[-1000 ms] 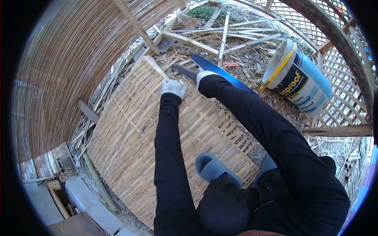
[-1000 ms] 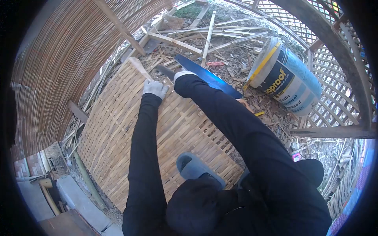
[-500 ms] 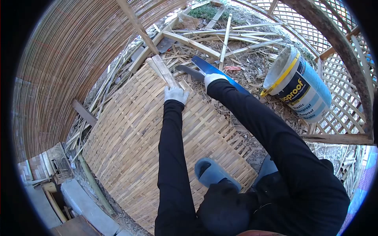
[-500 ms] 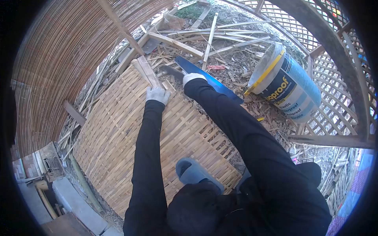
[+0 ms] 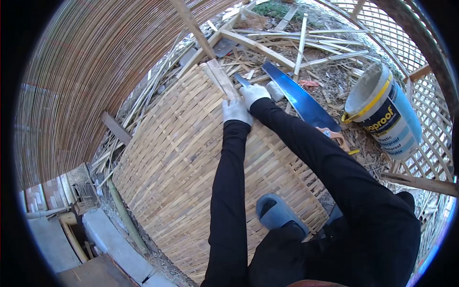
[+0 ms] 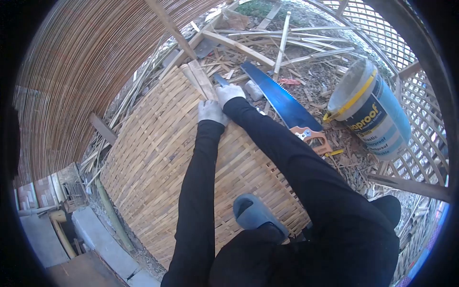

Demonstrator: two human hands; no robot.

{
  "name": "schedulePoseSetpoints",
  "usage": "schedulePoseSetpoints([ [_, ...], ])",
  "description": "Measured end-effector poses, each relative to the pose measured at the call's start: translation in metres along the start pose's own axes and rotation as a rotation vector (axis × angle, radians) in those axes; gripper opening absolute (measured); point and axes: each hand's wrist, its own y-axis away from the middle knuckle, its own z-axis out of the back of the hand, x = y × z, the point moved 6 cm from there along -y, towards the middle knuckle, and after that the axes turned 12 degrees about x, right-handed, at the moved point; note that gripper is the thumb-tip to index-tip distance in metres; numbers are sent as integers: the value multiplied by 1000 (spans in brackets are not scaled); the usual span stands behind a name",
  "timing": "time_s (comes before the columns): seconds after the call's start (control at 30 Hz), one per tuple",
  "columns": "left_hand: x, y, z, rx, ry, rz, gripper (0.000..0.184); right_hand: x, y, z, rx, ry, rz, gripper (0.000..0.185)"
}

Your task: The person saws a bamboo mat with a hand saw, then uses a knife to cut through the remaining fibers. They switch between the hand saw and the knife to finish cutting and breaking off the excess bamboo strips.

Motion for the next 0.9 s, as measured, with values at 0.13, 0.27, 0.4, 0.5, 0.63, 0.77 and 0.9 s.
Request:
schedulePoseSetpoints([
  [0.13, -6, 10, 8, 10, 50, 44, 48, -52, -66, -55, 265, -276, -149, 42],
  [0.27, -10, 11, 21, 136, 52, 24, 51, -57, -114, -107, 168, -424, -166, 61],
  [0.4, -12, 14, 23, 164, 50, 18, 47, -44, -106, -104, 353, -498, -110, 58],
  [0.5, -13, 17, 24, 157, 109, 34, 44, -52, -93, -100, 491, -519, -122, 55],
  [0.63, -11, 18, 20, 82, 115, 36, 40, -47, -92, -97, 550, -530, -122, 52],
  [0.77, -8, 13, 7, 60, 138, 15, 37, -42, -93, -97, 558, -552, -121, 49],
  [0.9, -9, 14, 8, 85, 107, 20, 37, -38, -97, -99, 545, -554, -140, 47],
])
